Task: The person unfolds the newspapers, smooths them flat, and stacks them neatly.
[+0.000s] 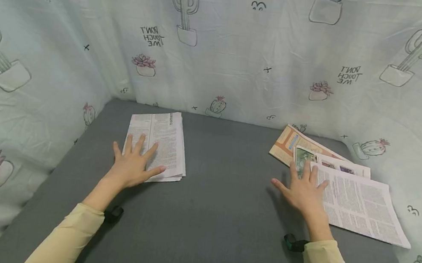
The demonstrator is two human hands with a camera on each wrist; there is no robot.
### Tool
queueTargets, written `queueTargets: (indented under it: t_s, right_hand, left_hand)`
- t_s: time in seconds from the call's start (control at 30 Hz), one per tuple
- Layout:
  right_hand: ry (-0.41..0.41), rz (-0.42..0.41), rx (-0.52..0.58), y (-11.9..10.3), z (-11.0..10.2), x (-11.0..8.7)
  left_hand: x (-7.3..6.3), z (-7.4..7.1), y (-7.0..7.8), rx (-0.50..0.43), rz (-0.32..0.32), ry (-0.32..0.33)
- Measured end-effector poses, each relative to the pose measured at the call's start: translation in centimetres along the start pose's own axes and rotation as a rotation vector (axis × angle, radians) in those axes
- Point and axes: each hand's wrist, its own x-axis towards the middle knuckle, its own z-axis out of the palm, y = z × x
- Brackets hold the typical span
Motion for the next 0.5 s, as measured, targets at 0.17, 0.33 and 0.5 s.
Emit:
queueTargets:
  t_s: [0.17,0.33,0.5]
  right_hand:
    - [-0.005,0.016,-0.006,0.2,-0.2,-0.3]
    - [-0.043,0.043,0.000,0.5,-0.2,-0.7]
    - [-0.047,0.064,-0.008,0.7,-0.1,-0.8]
  left_hand:
    - [0.3,-0.1,0.3,0.010,0.012,0.016]
    - [0.4,-0.4,0.4,0.011,0.017,0.011]
    - [0.5,-1.0,0.4,0.018,0.023,0.020]
